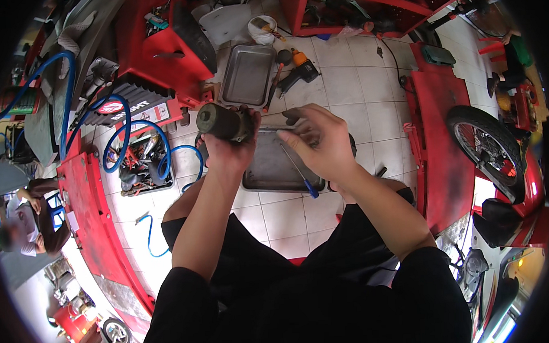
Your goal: The person holds a starter motor over a tray, uses a screwdriver to loosen a fastener, and then pulls the starter motor casing apart to show the internal components.
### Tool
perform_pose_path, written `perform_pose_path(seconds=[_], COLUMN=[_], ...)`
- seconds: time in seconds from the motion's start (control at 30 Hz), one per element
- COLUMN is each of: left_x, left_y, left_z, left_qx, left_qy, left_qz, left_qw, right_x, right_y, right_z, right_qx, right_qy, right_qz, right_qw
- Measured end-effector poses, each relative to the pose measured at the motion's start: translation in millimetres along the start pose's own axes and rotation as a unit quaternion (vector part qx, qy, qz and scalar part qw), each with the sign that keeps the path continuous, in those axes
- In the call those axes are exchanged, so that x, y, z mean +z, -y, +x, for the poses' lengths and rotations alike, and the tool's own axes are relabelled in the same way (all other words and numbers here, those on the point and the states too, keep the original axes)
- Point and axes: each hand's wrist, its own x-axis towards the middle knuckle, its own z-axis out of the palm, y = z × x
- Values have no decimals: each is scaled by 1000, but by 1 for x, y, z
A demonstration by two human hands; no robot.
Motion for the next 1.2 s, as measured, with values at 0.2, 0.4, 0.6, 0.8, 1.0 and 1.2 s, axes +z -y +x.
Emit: perform_pose_path(seconds=[0.2, 0.4, 0.6, 0.8, 1.0, 1.2], left_x=[0, 6, 10, 5, 11, 14], left_y=[10, 26, 27, 22, 18, 17], left_z=[-13, -28, -31, -28, -31, -32], left_qx=[-57, -85, -97, -132, -144, -142], left_qy=[28, 73, 90, 113, 100, 72], left_qz=[75, 202, 227, 240, 250, 263], left_qw=[995, 973, 965, 955, 952, 952], right_x=[10, 7, 3, 3, 3, 5], right_y=[-13, -19, -19, -26, -22, -25], right_z=[12, 12, 15, 16, 17, 17], right_qx=[-243, -240, -234, -266, -292, -298], right_qy=[-2, 31, 53, 67, 55, 52], right_qz=[-195, -212, -215, -212, -203, -198], right_qw=[950, 947, 947, 938, 933, 932])
